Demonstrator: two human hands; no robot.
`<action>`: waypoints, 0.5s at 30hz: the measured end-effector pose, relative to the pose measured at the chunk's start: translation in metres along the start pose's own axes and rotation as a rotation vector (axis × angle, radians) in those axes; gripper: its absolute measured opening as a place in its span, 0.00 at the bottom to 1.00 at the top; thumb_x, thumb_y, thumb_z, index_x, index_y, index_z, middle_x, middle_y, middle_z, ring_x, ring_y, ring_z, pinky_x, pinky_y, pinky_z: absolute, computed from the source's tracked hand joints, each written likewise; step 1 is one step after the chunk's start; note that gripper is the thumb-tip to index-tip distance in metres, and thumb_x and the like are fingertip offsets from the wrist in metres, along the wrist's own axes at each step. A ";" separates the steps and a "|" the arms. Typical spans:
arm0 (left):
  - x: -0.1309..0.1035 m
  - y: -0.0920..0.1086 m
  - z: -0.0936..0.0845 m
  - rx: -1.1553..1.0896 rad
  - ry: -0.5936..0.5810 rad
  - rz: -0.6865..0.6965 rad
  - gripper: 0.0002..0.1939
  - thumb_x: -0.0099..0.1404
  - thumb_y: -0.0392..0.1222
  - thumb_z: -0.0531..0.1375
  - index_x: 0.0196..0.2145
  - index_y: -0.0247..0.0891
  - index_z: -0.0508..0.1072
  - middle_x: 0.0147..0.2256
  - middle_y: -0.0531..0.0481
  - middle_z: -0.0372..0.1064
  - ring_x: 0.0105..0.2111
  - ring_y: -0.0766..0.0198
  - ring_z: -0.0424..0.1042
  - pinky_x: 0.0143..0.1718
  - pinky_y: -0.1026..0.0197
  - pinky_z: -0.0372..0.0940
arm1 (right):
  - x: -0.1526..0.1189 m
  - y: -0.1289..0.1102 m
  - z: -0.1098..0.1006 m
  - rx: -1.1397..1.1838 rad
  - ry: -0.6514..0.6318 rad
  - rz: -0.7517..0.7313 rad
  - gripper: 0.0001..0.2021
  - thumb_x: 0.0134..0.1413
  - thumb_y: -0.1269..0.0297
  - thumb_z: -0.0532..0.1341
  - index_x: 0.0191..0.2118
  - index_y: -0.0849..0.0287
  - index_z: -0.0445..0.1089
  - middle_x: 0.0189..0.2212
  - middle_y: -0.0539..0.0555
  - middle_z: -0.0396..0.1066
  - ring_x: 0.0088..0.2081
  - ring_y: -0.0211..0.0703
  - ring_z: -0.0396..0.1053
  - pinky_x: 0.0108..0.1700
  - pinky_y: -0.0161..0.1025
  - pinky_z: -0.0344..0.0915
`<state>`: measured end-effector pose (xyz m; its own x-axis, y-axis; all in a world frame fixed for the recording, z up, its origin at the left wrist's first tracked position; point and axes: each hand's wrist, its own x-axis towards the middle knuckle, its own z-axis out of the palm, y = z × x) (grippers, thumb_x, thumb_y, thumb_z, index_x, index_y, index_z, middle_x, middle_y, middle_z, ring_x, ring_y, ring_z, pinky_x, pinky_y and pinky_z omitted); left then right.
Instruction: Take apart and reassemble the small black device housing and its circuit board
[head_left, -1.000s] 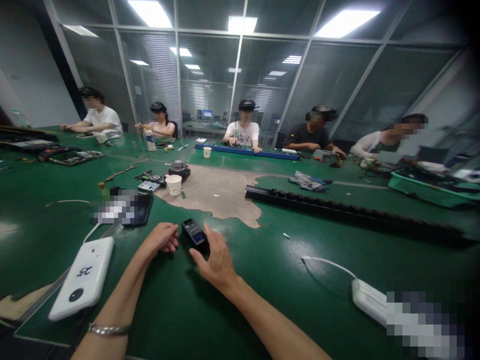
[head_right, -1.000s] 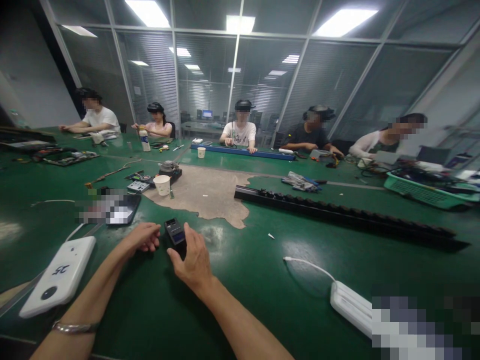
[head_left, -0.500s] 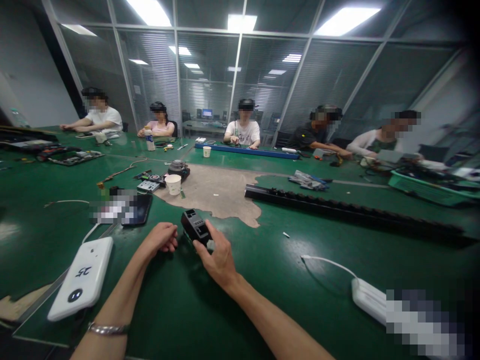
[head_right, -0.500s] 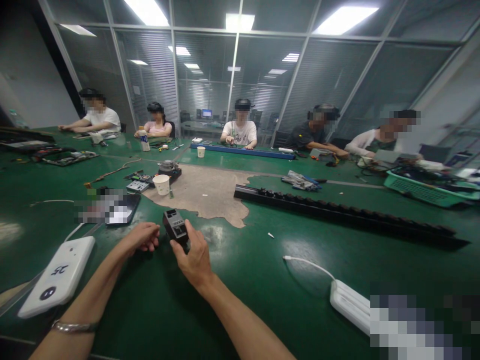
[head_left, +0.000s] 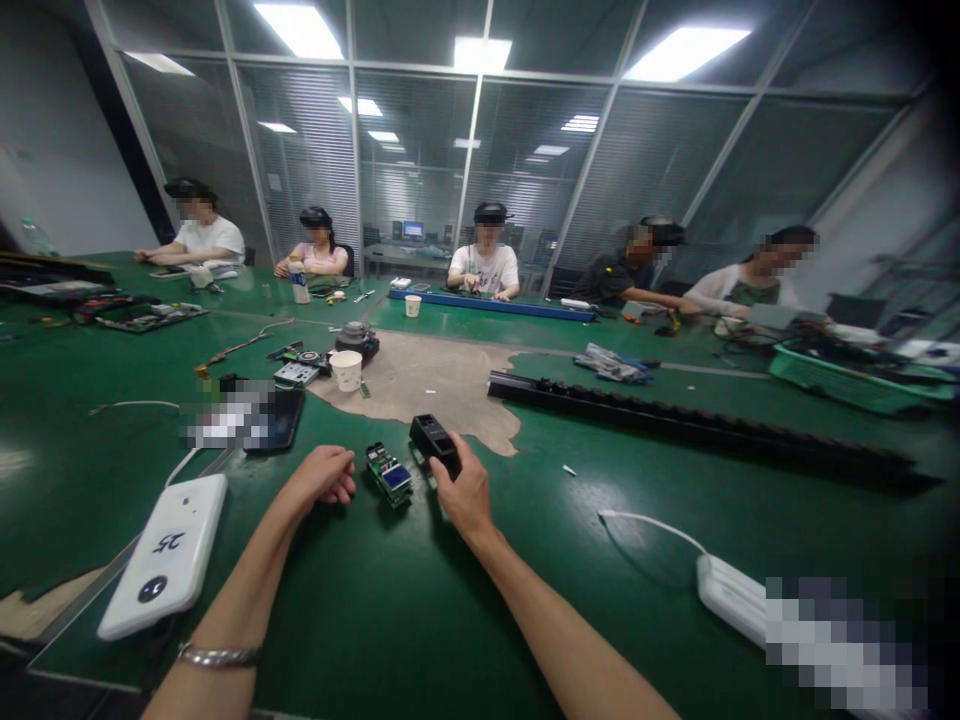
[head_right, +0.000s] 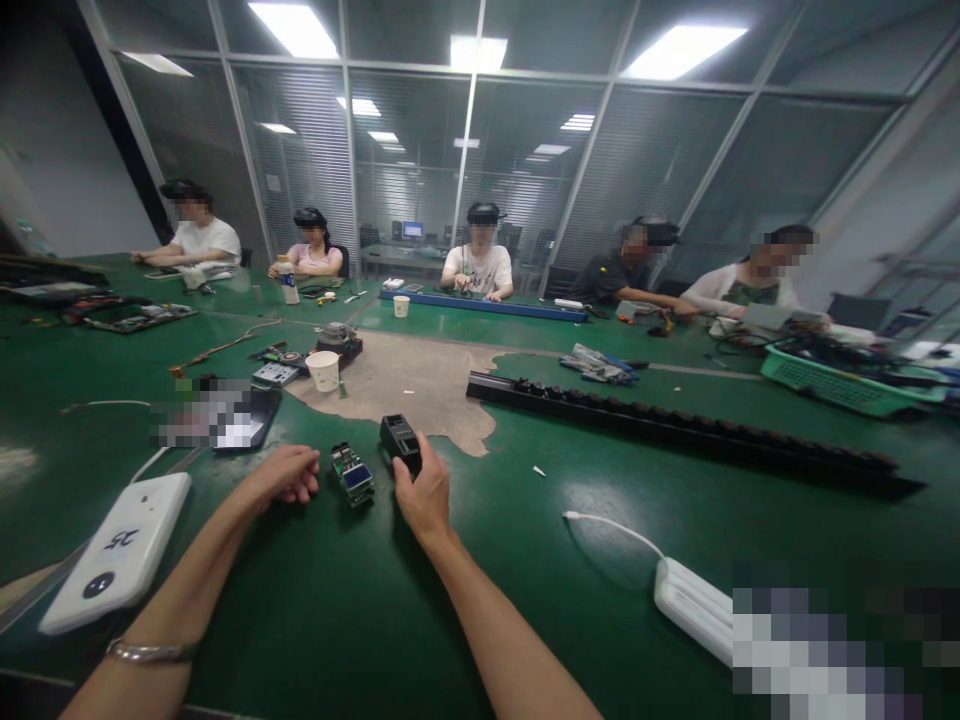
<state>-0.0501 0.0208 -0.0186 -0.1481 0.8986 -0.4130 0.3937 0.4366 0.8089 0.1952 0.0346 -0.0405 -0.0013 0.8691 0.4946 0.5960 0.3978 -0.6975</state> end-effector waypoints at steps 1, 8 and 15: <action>0.000 -0.001 0.000 -0.005 -0.002 0.006 0.14 0.62 0.51 0.49 0.30 0.37 0.63 0.20 0.51 0.69 0.15 0.68 0.68 0.16 0.68 0.54 | 0.000 0.001 0.000 -0.015 -0.001 -0.002 0.24 0.54 0.60 0.58 0.57 0.57 0.60 0.49 0.58 0.68 0.48 0.50 0.66 0.51 0.48 0.61; -0.004 0.000 0.000 -0.035 -0.021 0.042 0.14 0.62 0.50 0.49 0.29 0.37 0.62 0.19 0.51 0.69 0.16 0.67 0.68 0.15 0.70 0.53 | -0.001 0.007 0.004 -0.130 0.014 -0.106 0.27 0.51 0.66 0.57 0.58 0.64 0.57 0.51 0.61 0.65 0.51 0.52 0.61 0.55 0.50 0.56; -0.005 0.001 0.001 -0.037 -0.009 0.052 0.14 0.62 0.50 0.49 0.29 0.37 0.62 0.20 0.51 0.69 0.15 0.68 0.68 0.15 0.70 0.52 | -0.004 0.006 0.002 -0.161 0.058 -0.099 0.33 0.50 0.63 0.59 0.60 0.67 0.52 0.55 0.64 0.59 0.55 0.55 0.56 0.56 0.51 0.54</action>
<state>-0.0480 0.0169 -0.0163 -0.1204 0.9197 -0.3737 0.3668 0.3910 0.8441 0.1971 0.0339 -0.0478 -0.0229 0.8079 0.5888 0.7163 0.4241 -0.5541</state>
